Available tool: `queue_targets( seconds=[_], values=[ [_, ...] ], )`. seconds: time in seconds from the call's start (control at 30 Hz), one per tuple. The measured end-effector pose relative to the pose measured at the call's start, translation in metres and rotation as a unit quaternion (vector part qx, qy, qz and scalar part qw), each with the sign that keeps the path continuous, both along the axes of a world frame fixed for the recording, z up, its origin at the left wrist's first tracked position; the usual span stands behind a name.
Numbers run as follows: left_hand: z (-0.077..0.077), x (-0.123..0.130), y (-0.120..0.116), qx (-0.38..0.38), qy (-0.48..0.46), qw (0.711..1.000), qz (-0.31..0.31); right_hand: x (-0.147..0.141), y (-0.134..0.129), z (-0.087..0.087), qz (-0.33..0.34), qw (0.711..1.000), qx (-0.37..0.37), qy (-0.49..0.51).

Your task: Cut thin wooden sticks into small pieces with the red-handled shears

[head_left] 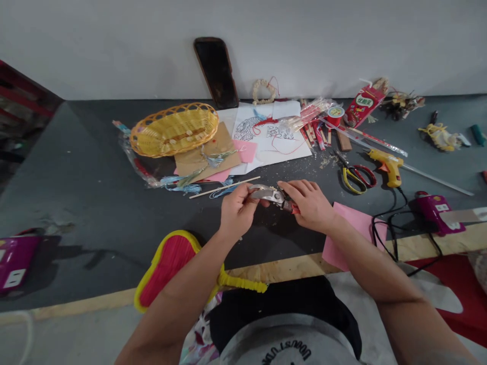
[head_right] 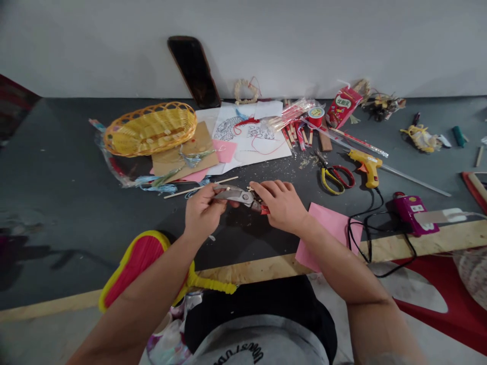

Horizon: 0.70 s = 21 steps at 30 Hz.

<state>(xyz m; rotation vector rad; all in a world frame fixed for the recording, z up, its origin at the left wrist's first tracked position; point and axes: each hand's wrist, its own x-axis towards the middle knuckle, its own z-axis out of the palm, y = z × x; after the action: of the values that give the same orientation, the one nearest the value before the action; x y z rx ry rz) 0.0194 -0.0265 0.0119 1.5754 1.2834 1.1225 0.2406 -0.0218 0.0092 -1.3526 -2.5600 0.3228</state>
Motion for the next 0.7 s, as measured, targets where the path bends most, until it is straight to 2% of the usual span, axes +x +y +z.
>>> queue_targets(
  seconds=[0.17, 0.4, 0.57, 0.7],
  values=[
    [-0.005, 0.000, 0.000, -0.021, -0.035, 0.999, -0.025, 0.002, 0.002, -0.001, 0.014, 1.000, 0.003, 0.005],
    [0.000, 0.001, 0.002, 0.006, 0.002, 1.000, 0.001, -0.004, -0.002, 0.000, -0.014, 1.000, -0.027, 0.009],
    [-0.004, 0.003, 0.003, 0.002, -0.024, 1.000, 0.003, -0.008, -0.007, 0.001, -0.028, 0.998, -0.047, 0.016],
    [-0.003, 0.005, 0.003, 0.032, 0.002, 0.998, 0.047, -0.007, -0.006, 0.001, -0.036, 0.999, -0.034, 0.014]
  ],
)
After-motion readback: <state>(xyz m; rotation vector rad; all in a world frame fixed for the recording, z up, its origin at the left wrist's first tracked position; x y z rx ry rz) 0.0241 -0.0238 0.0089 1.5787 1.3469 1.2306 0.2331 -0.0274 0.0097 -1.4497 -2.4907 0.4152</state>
